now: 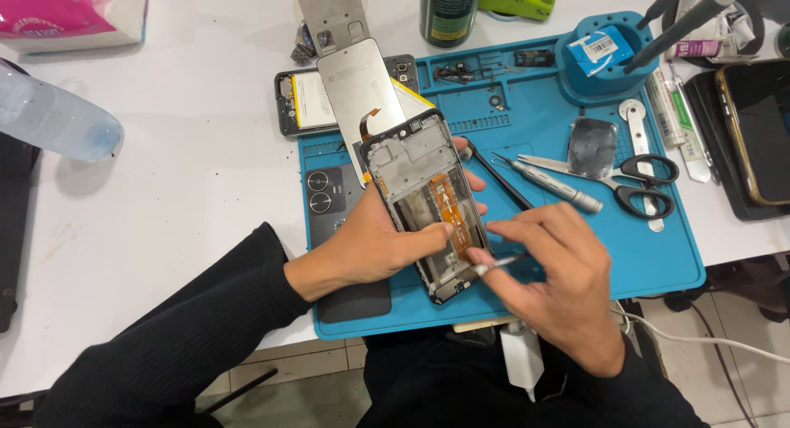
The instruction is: The person holds a disassembled smartphone in one hand and uses a small brush and a thin metal spudger to scrape and brush the inside of the phone frame and around the board, working around the edges and cavity. Other phones and repair tools rest on a blue silicone mat on the workbench.
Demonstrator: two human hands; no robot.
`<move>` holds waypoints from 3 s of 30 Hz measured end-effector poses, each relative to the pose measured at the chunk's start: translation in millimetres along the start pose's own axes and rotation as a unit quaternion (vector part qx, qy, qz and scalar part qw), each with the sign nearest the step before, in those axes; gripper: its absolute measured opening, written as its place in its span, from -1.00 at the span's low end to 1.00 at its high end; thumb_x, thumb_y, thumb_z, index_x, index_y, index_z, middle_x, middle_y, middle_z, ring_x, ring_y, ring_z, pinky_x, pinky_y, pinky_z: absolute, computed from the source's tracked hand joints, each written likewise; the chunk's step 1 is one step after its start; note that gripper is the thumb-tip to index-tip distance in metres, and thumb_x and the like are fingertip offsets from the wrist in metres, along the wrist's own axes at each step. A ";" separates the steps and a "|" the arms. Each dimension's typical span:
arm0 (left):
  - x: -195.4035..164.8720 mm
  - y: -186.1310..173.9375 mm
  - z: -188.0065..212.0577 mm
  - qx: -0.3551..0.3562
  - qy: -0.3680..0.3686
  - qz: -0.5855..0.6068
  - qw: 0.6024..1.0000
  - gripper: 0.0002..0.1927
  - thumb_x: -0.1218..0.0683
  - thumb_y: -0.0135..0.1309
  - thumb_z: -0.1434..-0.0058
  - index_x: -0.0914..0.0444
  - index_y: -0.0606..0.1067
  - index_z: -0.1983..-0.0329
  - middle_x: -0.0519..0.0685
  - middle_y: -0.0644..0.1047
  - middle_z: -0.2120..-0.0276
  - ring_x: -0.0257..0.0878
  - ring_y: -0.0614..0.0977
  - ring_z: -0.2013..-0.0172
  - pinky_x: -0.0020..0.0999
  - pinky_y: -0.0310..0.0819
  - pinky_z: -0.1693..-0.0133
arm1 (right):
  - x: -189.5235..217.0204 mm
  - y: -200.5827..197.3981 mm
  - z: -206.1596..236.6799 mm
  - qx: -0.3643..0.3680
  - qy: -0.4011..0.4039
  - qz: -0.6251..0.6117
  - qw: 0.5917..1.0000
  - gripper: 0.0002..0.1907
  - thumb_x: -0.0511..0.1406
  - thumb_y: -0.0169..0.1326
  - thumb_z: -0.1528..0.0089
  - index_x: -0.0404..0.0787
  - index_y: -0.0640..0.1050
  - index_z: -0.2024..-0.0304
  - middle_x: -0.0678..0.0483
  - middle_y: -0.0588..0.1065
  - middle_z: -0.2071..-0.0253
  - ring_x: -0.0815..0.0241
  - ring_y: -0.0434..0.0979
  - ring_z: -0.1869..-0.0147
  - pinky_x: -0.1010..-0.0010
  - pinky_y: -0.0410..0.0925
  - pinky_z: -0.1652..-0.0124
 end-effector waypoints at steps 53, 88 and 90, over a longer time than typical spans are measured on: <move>-5.2 16.7 16.5 0.032 0.057 -0.112 0.991 -0.34 0.19 0.21 -0.25 0.28 0.19 -0.35 0.03 0.39 -0.12 -0.25 0.52 -0.14 -0.28 0.56 -0.21 | 16.4 5.4 2.1 -0.075 -0.065 -0.009 0.995 -0.75 -0.44 0.38 -0.08 -0.29 0.67 0.18 0.04 0.58 0.26 0.30 0.43 0.44 0.49 0.26 0.46; -11.7 20.7 18.7 0.064 0.068 -0.043 0.995 -0.41 0.25 0.20 -0.27 0.28 0.20 -0.29 0.02 0.42 -0.10 -0.29 0.51 -0.10 -0.32 0.58 -0.19 | 1.1 8.6 5.9 -0.048 0.068 -0.081 0.993 -0.85 -0.45 0.31 -0.14 -0.29 0.57 0.32 0.12 0.54 0.36 0.41 0.41 0.47 0.58 0.26 0.47; -10.9 19.2 19.6 0.060 0.059 -0.055 0.995 -0.38 0.24 0.21 -0.25 0.28 0.21 -0.32 0.02 0.42 -0.09 -0.28 0.53 -0.10 -0.31 0.58 -0.17 | -0.1 9.7 6.3 -0.045 0.070 -0.088 0.993 -0.86 -0.46 0.30 -0.13 -0.29 0.57 0.32 0.12 0.55 0.36 0.41 0.40 0.48 0.58 0.25 0.48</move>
Point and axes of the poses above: each hand's wrist, its own z-axis away from the middle knuckle, its own y-axis out of the palm, x = y × z, the point moved 4 cm from there along -z, towards the middle knuckle
